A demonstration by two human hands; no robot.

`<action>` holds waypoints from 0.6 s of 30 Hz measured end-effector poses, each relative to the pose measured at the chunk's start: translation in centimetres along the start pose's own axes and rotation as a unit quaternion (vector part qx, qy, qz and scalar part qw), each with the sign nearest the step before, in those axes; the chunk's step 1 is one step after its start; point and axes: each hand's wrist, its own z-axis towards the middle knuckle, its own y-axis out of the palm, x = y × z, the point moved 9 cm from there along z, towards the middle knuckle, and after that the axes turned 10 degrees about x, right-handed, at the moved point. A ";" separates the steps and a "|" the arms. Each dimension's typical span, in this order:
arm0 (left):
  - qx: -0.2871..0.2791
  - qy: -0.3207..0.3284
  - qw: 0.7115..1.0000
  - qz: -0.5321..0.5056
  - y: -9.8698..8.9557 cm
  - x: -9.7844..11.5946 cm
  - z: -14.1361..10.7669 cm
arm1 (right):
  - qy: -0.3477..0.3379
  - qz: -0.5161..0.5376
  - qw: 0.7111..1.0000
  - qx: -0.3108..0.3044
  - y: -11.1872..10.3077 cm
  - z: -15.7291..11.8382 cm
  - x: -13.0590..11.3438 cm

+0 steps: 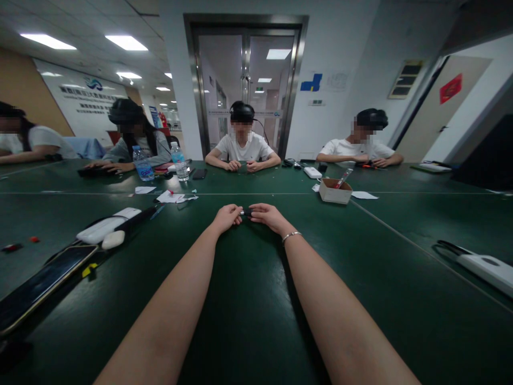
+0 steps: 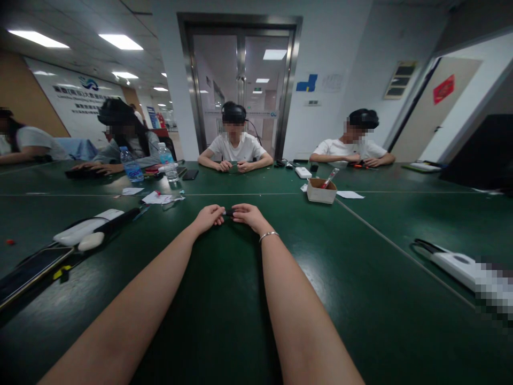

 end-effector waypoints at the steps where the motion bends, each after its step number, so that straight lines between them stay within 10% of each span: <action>1: 0.000 -0.001 1.000 0.001 0.0 0.0 0.0 | 0.000 -0.001 1.000 0.001 0.0 0.0 0.0; 18: 0.007 0.017 0.999 -0.050 0.0 1.1 -0.7 | 0.000 -0.006 1.000 0.012 -0.3 0.4 0.3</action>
